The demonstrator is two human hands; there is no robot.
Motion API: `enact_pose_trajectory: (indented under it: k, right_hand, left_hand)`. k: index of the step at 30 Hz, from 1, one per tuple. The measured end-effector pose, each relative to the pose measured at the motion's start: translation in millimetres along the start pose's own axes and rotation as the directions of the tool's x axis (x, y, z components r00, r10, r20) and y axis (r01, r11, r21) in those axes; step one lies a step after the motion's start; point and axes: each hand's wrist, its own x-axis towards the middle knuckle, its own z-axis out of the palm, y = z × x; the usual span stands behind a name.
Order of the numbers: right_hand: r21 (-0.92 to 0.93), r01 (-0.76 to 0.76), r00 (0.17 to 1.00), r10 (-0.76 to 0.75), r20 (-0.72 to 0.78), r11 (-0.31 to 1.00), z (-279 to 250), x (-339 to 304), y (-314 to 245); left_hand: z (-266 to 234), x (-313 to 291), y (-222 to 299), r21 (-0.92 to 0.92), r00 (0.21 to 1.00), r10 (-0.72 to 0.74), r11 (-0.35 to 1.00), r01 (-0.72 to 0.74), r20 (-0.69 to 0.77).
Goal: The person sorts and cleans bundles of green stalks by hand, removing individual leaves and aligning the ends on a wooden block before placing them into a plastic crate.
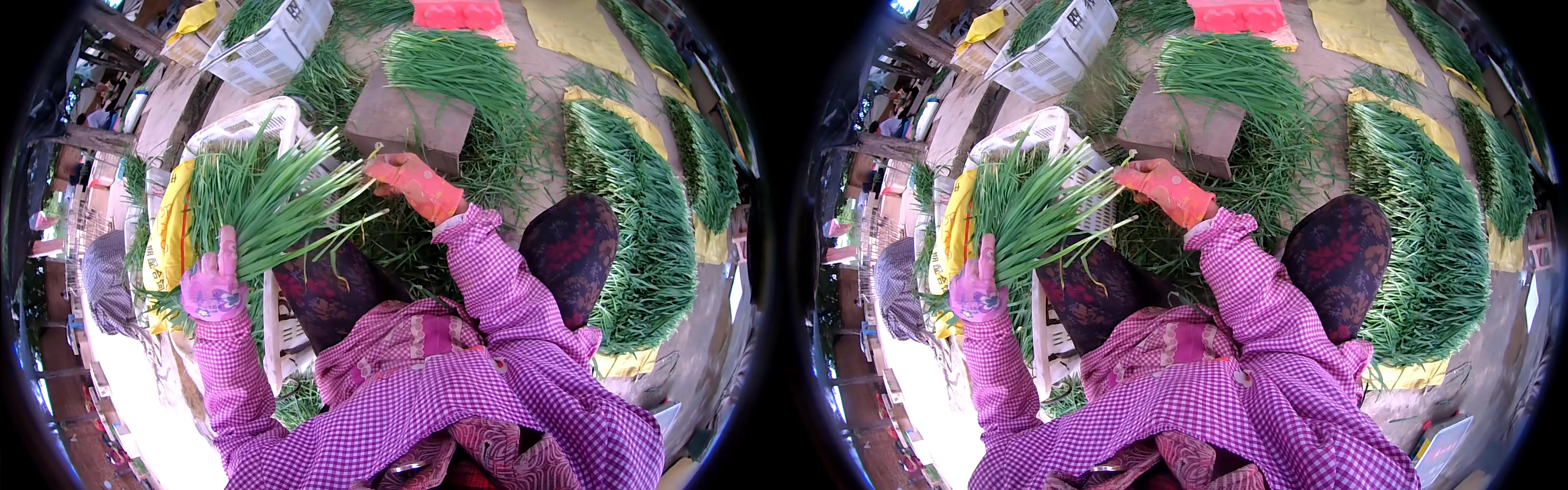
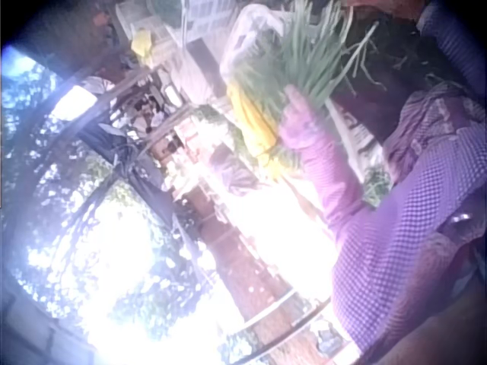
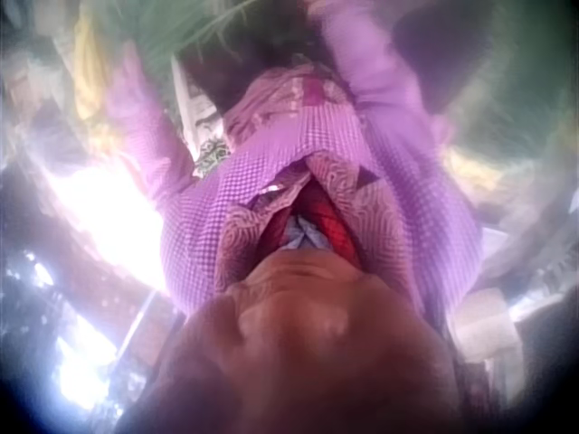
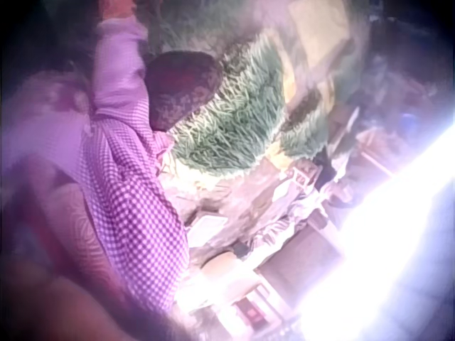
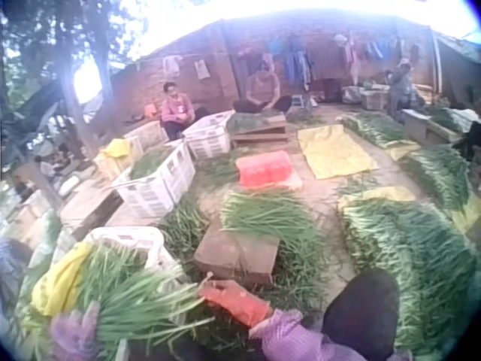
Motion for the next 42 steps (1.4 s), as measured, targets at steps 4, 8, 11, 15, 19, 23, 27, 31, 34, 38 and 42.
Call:
enact_pose_trajectory:
  k: [4, 8, 11, 15, 19, 23, 27, 31, 34, 38, 42]
  right_hand:
    - [0.292, 0.049, 0.99, -0.085, 0.111, 0.955, 12.3, 3.5, 14.1]
    - [0.49, 0.0, 0.986, -0.082, 0.147, 0.872, 14.8, 7.8, 15.3]
    - [0.654, 0.082, 0.977, -0.191, 0.097, 0.752, 12.7, 9.4, 13.7]
    - [0.569, 0.365, 0.93, -0.258, -0.261, 0.737, -46.9, 13.0, 13.4]
    - [0.111, 0.111, 0.96, -0.078, -0.267, 0.988, -49.0, 1.2, -7.5]
    - [-0.217, 0.139, 0.985, -0.112, 0.132, 0.966, 5.8, -2.7, 1.4]
    - [-0.055, 0.137, 0.988, -0.14, -0.06, 0.989, 19.3, -4.8, -8.9]
    - [0.136, 0.174, 0.96, -0.137, -0.246, 0.975, -4.0, 13.8, 15.6]
    - [0.155, 0.048, 0.96, -0.003, -0.281, 0.987, -32.2, 9.4, 16.7]
    - [-0.081, 0.001, 0.967, 0.02, 0.253, 0.997, -27.0, -5.0, 16.6]
    - [0.055, 0.23, 0.828, -0.226, 0.513, 0.972, 38.8, -11.9, 29.1]
  left_hand:
    - [-2.0, 3.7, -0.9, -0.027, 0.994, 0.03, 0.999, -0.033, -0.103]
    - [-3.4, 0.8, 0.0, -0.022, 0.999, -0.004, 1.0, 0.003, -0.034]
    - [0.4, -2.0, 2.2, -0.044, 1.0, -0.02, 0.999, 0.019, -0.019]
    - [-0.9, 0.3, -1.1, -0.07, 0.999, -0.051, 0.996, 0.05, -0.014]
    - [-3.2, -1.9, -11.0, -0.035, 0.993, -0.106, 0.994, 0.108, 0.052]
    - [-2.2, -3.0, -9.9, -0.018, 0.991, -0.124, 0.992, 0.125, 0.041]
    - [-6.1, -0.7, -4.8, -0.03, 0.997, -0.079, 0.996, 0.079, 0.008]
    - [-5.3, 3.5, 1.5, -0.014, 0.998, -0.021, 1.0, 0.02, -0.064]
    - [-5.5, 5.2, -1.2, -0.032, 0.996, -0.074, 0.997, 0.072, -0.046]
    - [-7.4, 8.3, -8.5, -0.036, 0.988, -0.152, 0.988, 0.152, -0.013]
    - [-4.5, 6.1, -10.9, -0.033, 0.987, -0.159, 0.987, 0.158, -0.026]
